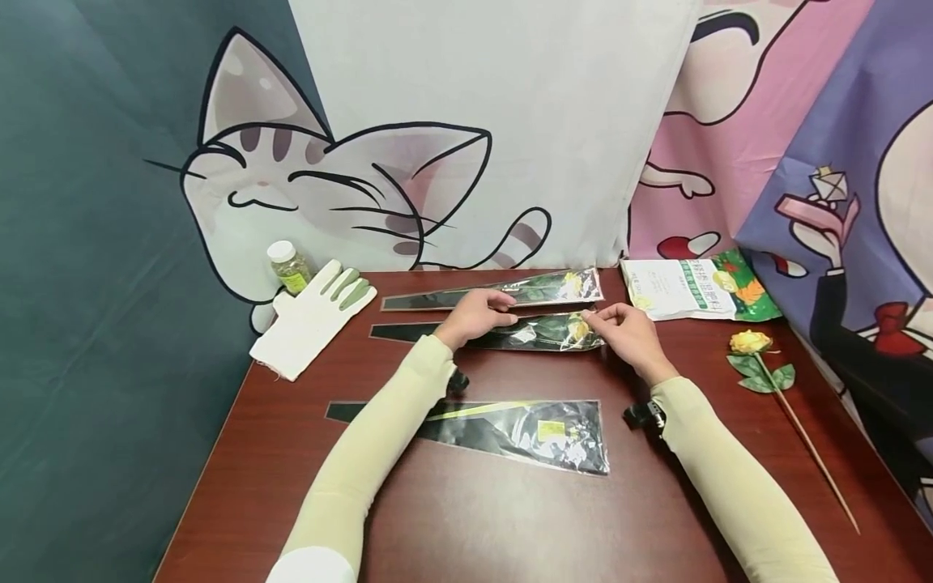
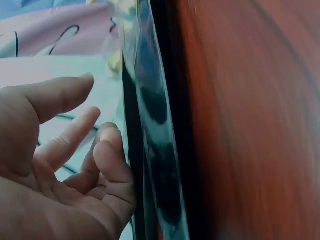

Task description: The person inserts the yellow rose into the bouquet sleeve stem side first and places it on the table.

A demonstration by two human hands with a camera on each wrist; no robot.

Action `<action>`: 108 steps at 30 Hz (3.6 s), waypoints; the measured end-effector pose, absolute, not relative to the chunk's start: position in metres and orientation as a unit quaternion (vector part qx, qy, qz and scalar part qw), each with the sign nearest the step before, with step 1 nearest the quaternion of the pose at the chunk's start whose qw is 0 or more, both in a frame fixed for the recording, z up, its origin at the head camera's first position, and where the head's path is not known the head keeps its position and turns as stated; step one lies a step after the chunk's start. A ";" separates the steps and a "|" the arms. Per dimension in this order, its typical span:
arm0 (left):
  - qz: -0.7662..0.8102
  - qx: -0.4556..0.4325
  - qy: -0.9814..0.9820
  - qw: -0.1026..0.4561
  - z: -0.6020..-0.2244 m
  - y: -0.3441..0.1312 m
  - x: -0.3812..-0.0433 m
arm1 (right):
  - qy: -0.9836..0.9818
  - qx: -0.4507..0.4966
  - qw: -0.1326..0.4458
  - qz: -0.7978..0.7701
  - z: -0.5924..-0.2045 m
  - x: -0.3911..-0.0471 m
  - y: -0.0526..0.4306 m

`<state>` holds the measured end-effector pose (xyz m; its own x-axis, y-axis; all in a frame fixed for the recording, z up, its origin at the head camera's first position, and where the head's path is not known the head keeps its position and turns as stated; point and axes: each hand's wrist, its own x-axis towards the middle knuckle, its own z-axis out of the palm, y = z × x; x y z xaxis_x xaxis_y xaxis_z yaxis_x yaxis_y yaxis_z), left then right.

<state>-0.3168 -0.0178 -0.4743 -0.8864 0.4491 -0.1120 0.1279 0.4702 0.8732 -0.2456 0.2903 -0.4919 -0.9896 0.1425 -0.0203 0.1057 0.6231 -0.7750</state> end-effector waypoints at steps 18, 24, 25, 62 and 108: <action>0.306 0.178 0.915 0.195 -0.475 -0.105 -0.316 | -0.906 -0.082 0.047 0.412 -0.490 -0.253 0.284; 0.317 0.170 0.912 0.198 -0.477 -0.108 -0.317 | -0.884 -0.085 0.031 0.458 -0.487 -0.253 0.287; 0.321 0.166 0.911 0.200 -0.477 -0.109 -0.317 | -0.874 -0.086 0.027 0.477 -0.487 -0.253 0.288; 0.339 0.247 0.893 0.163 -0.466 -0.101 -0.273 | -0.895 -0.006 0.043 0.444 -0.469 -0.221 0.300; 0.282 0.393 0.840 0.244 -0.488 -0.067 -0.226 | -0.862 0.245 -0.211 0.391 -0.490 -0.164 0.288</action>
